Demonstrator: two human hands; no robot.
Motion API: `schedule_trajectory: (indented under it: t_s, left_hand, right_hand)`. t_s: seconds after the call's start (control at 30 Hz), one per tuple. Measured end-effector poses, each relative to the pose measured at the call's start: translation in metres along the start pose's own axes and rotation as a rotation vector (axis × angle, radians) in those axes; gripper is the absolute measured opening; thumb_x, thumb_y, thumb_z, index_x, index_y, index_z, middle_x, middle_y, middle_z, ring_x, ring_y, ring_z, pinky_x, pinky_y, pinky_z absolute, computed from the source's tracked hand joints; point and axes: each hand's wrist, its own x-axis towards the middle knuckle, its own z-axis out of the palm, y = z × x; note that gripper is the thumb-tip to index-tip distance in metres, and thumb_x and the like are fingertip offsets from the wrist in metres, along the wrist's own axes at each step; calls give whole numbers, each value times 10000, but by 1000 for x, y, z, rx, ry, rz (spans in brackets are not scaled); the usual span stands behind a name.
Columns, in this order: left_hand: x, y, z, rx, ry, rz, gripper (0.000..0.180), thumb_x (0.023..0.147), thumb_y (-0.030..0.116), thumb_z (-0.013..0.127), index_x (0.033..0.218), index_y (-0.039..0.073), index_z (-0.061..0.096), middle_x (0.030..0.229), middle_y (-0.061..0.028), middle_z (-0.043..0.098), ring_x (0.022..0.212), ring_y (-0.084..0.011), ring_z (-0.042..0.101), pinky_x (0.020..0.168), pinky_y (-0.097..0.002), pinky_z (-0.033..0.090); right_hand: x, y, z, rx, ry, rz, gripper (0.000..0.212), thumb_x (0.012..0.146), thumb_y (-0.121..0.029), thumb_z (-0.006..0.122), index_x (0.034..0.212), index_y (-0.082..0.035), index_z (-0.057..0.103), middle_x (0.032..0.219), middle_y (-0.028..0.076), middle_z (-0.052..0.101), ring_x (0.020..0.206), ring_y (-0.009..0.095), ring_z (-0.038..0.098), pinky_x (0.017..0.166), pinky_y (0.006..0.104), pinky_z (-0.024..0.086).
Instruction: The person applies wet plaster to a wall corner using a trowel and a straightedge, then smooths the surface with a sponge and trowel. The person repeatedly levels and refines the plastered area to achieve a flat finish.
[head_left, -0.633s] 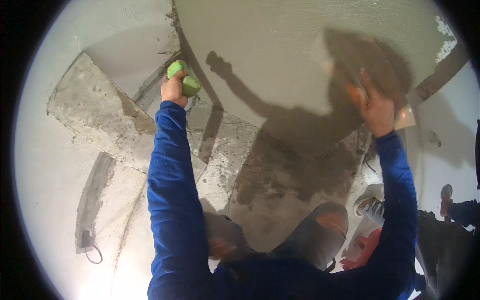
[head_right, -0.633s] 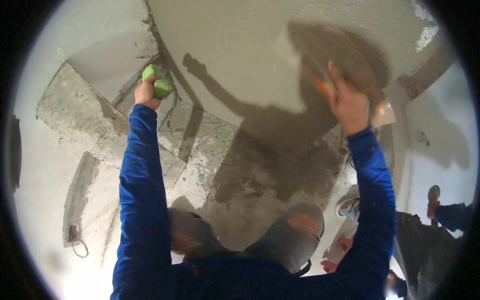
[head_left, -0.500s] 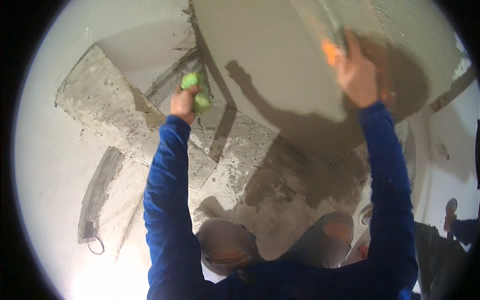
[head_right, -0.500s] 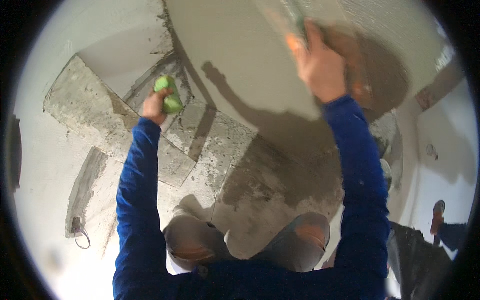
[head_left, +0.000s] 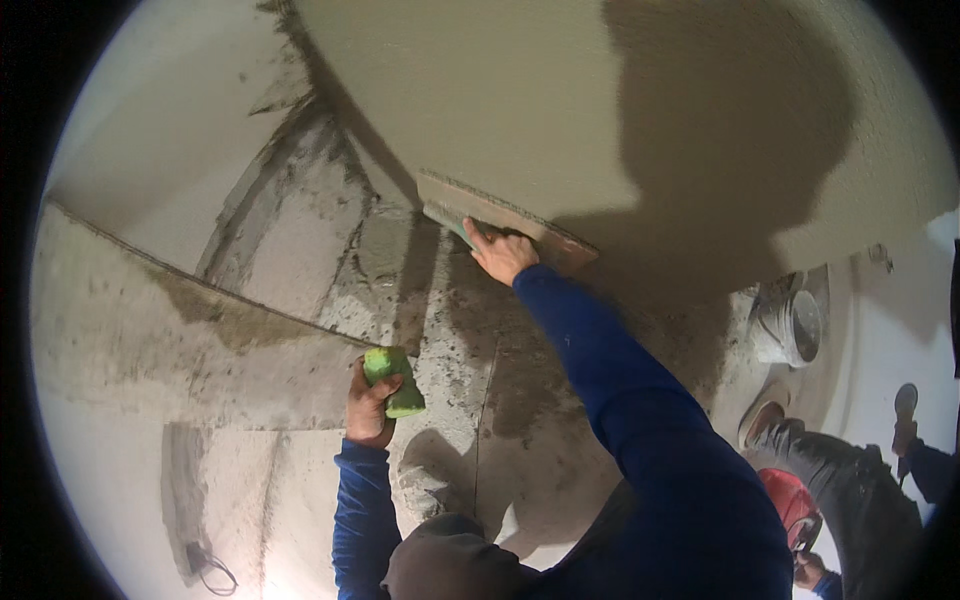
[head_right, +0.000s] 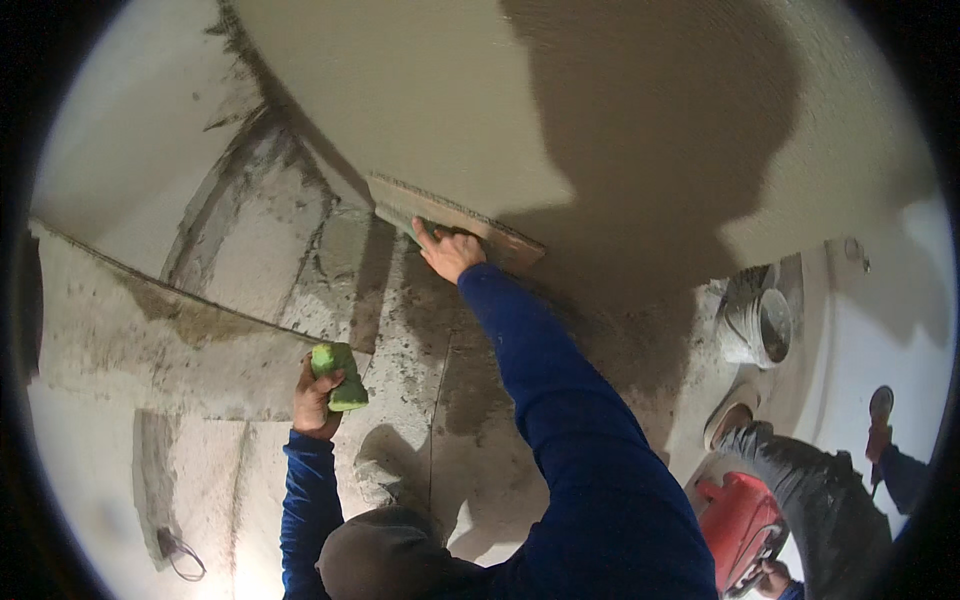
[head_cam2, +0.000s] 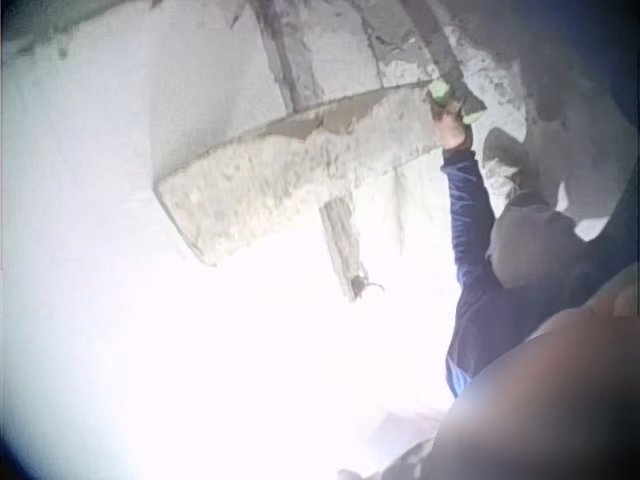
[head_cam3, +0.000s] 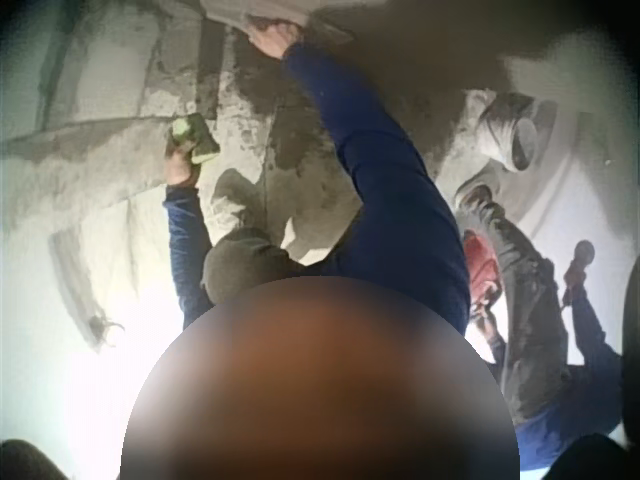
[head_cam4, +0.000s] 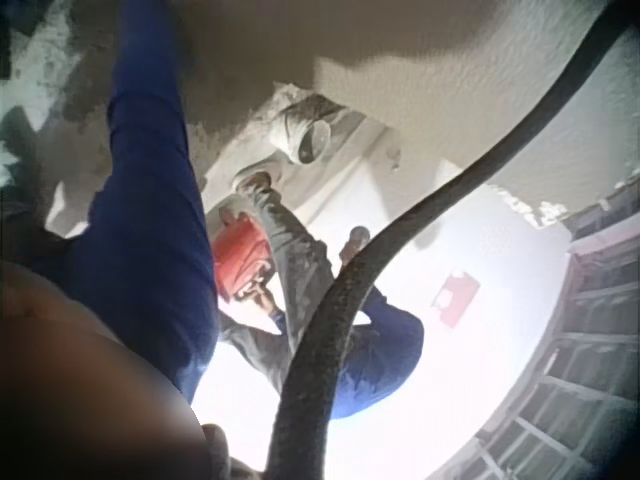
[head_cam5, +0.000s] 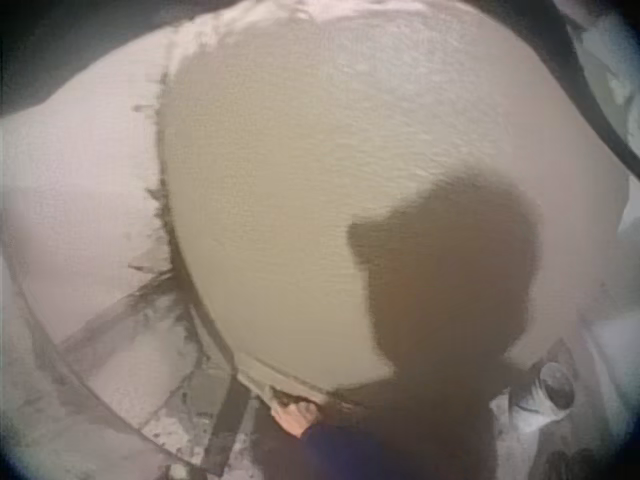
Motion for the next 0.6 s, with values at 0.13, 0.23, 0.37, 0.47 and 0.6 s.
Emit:
schedule_trajectory:
  t_s: [0.13, 0.23, 0.37, 0.47, 0.6]
  left_hand:
    - [0, -9, 27, -21, -32, -11, 495, 754, -23, 639, 1209, 32, 453, 1034, -78, 578, 895, -197, 598, 794, -340, 515]
    - [-1, -18, 46, 5, -45, -19, 503, 751, -34, 650, 1210, 34, 456, 1047, -74, 581, 910, -198, 605, 798, -343, 518]
    - [-4, -27, 60, 67, -101, 15, 504, 747, -19, 641, 1212, 33, 453, 1038, -84, 578, 895, -218, 598, 793, -359, 517]
    - [-2, -28, 64, 99, -93, 7, 502, 745, -23, 639, 1209, 35, 455, 1029, -79, 580, 892, -209, 596, 790, -355, 515]
    - [4, -28, 67, 149, -84, 21, 499, 747, -24, 640, 1207, 32, 456, 1024, -76, 583, 891, -207, 600, 788, -349, 518]
  right_hand:
    - [-68, 48, 23, 30, -110, -29, 598, 977, -393, 439, 1500, -229, 199, 1186, 185, 625, 751, 337, 695, 586, 450, 565]
    - [-134, 94, 19, 29, -157, -20, 592, 979, -387, 443, 1499, -224, 211, 1212, 185, 607, 774, 321, 698, 601, 438, 574]
    - [-246, 164, -29, -107, -112, -10, 655, 954, -393, 500, 1508, -223, 194, 1082, 145, 666, 736, 296, 695, 578, 418, 577]
    - [-313, 204, -98, -191, -42, 50, 719, 896, -382, 590, 1504, -223, 240, 916, 120, 691, 681, 275, 681, 558, 405, 568]
    - [-318, 217, -212, -189, 432, 9, 725, 840, -257, 670, 1474, -171, 329, 904, 150, 680, 718, 283, 679, 647, 396, 565]
